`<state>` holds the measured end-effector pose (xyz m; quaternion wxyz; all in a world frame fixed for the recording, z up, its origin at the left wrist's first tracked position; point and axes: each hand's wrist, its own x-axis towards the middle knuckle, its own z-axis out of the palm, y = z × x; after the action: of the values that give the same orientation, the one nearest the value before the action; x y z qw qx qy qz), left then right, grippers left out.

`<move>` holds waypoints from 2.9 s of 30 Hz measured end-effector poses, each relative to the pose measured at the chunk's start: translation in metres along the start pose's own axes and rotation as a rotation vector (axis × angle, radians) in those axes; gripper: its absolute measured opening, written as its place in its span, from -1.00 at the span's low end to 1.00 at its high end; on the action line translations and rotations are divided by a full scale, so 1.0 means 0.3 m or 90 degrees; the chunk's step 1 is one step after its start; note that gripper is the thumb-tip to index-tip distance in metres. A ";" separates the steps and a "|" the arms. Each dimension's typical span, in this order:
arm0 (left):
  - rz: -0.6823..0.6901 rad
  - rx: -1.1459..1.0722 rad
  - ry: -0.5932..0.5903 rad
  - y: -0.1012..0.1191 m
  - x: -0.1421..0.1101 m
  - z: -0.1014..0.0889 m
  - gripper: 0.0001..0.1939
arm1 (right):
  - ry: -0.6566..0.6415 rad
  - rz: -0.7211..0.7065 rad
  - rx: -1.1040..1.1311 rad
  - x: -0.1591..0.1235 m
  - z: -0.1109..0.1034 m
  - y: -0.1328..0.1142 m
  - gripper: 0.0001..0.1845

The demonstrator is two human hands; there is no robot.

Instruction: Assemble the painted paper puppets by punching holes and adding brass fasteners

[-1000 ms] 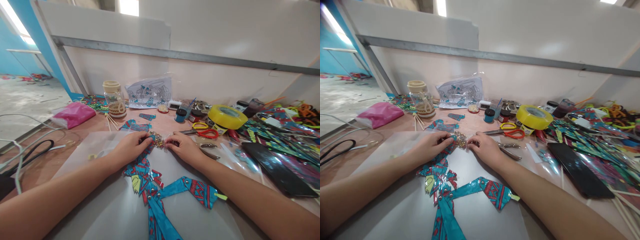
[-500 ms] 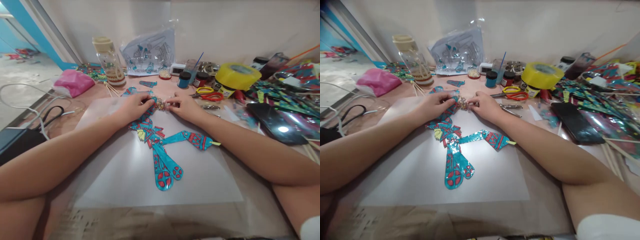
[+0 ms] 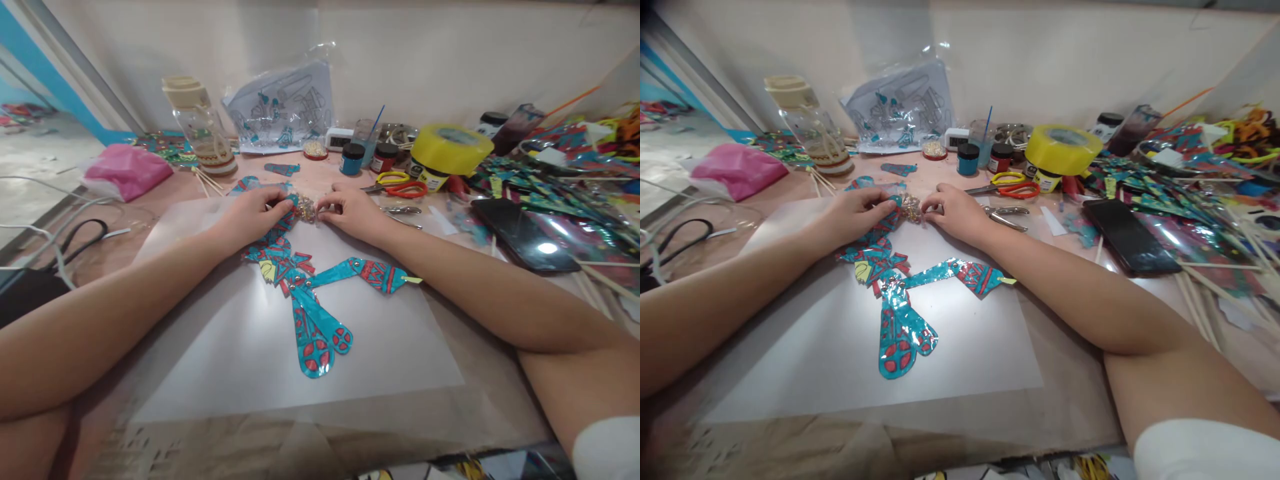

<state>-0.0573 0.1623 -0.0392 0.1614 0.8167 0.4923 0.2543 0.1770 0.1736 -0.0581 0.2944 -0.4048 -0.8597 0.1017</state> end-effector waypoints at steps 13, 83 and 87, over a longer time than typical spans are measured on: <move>-0.007 -0.028 -0.024 0.013 0.004 -0.008 -0.65 | 0.008 0.042 0.041 0.005 -0.029 -0.015 -0.82; -0.015 -0.004 -0.046 0.037 0.003 -0.028 -0.65 | -0.080 0.063 -0.077 -0.007 -0.037 -0.071 -0.83; -0.015 -0.010 -0.047 0.040 0.001 -0.027 -0.64 | -0.063 0.050 -0.059 -0.008 -0.035 -0.068 -0.88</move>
<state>-0.0531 0.1570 -0.0264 0.1890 0.8184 0.4935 0.2257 0.1714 0.1576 -0.0423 0.2286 -0.4460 -0.8603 0.0932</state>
